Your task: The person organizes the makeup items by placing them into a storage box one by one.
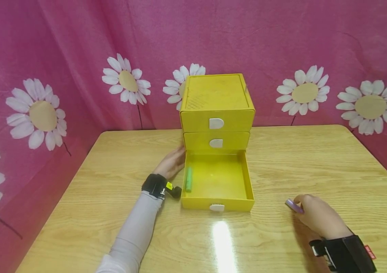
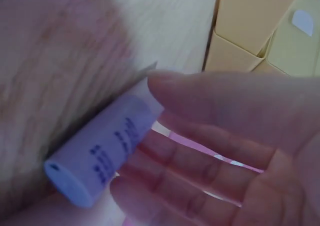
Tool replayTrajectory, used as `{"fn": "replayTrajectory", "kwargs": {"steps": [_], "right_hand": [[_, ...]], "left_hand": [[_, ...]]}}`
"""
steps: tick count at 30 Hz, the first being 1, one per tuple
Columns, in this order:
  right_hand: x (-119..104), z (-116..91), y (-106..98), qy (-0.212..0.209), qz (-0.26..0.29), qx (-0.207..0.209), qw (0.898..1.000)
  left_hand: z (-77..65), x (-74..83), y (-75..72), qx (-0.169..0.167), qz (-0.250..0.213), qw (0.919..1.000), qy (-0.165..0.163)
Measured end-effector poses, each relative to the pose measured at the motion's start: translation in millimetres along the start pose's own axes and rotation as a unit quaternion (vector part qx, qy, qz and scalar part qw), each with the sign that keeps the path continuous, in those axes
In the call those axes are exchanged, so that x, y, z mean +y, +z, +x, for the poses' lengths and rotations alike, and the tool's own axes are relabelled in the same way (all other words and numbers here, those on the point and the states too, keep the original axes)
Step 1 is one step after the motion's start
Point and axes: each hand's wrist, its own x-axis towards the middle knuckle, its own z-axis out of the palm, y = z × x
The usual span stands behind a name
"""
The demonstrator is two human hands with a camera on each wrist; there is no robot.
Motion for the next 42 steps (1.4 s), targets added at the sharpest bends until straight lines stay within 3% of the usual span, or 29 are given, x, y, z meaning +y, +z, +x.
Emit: {"fn": "replayTrajectory", "kwargs": {"steps": [9, 18, 27, 31, 36, 42], "right_hand": [[3, 0, 7, 0.000, -0.010, 0.010, 1.000], [3, 3, 5, 0.018, 0.003, -0.019, 1.000], [3, 4, 3, -0.029, 0.000, 0.003, 1.000], [-3, 7, -6, -0.045, 0.020, -0.001, 0.999], [-21, 15, -27, -0.027, 0.062, -0.030, 0.997], [-50, 28, -51, -0.034, 0.085, -0.013, 0.996]], "left_hand": [[-0.6, 0.4, 1.1, 0.005, -0.001, 1.0000, 0.001], [0.1, 0.9, 0.5, 0.005, -0.007, 1.0000, 0.004], [-0.4, 0.6, 0.2, 0.001, -0.004, 1.0000, 0.001], [0.2, 0.5, -0.1, 0.001, -0.002, 1.0000, 0.000], [1.1, 1.1, 0.4, 0.005, -0.004, 1.0000, 0.002], [1.1, 0.6, 0.5, 0.003, -0.008, 1.0000, 0.001]]}}
